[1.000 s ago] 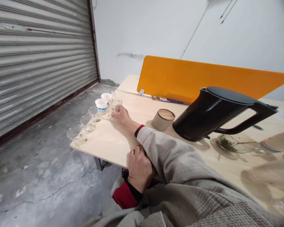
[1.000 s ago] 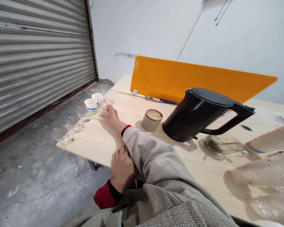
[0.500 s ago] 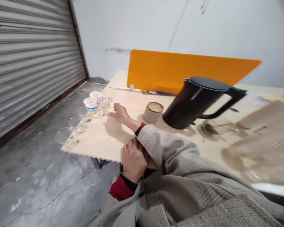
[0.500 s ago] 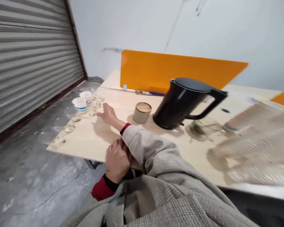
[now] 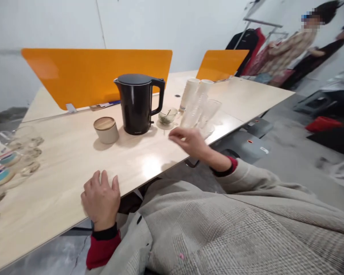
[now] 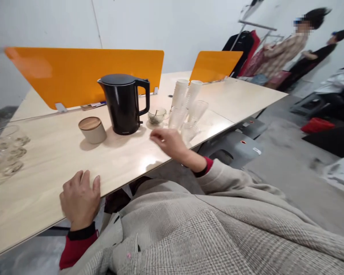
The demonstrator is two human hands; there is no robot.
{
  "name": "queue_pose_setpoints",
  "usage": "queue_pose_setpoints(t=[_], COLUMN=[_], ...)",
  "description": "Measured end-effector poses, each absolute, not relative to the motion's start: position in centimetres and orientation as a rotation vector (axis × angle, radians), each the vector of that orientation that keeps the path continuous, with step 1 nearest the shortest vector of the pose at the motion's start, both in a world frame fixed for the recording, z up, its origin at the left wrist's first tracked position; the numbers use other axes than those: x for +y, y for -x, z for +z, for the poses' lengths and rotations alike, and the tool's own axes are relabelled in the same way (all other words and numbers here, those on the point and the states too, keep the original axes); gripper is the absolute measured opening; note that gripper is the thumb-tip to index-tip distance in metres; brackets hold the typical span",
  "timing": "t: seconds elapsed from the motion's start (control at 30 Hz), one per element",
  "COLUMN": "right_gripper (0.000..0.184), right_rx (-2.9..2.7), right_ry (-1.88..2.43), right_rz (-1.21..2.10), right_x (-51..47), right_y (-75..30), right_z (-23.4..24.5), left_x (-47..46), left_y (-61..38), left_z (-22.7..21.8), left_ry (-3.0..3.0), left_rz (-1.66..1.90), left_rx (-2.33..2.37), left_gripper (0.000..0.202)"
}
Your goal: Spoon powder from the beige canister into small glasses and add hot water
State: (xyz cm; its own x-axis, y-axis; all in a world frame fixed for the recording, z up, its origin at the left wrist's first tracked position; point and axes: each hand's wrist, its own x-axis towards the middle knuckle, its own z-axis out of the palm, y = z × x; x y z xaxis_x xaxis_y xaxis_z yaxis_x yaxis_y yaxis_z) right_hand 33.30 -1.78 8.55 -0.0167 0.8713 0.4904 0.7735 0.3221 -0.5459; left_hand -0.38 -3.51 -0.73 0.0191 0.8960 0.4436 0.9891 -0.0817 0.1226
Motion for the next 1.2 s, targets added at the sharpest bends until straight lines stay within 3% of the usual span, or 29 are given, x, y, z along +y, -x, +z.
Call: queue_pose_setpoints(t=[0.17, 0.4, 0.5, 1.0, 1.2], right_gripper=[0.021, 0.018, 0.026, 0.011, 0.019], right_rx=[-1.465, -1.867, -1.876, -1.77, -1.718], right_ry=[1.868, 2.15, 2.214, 1.813, 1.707], right_rz=[-0.333, -0.37, -0.36, -0.216, -0.258], right_x=[-3.7, -4.9, -4.7, -2.9, -3.3], right_y=[-44.2, -46.8, -46.1, -42.5, -42.9], right_z=[10.8, 8.4, 7.7, 6.8, 7.6], left_x=[-3.4, -3.3, -3.3, -3.5, -3.6], left_y=[0.3, 0.5, 0.4, 0.0, 0.2], left_z=[-0.5, -0.4, -0.2, 0.1, 0.0], left_ry=[2.043, 2.054, 2.055, 2.067, 2.082], left_rz=[-0.625, -0.578, -0.542, -0.626, -0.646], left_rx=[-1.965, -1.959, -1.973, -2.034, -2.018], left_gripper=[0.05, 0.05, 0.055, 0.052, 0.05])
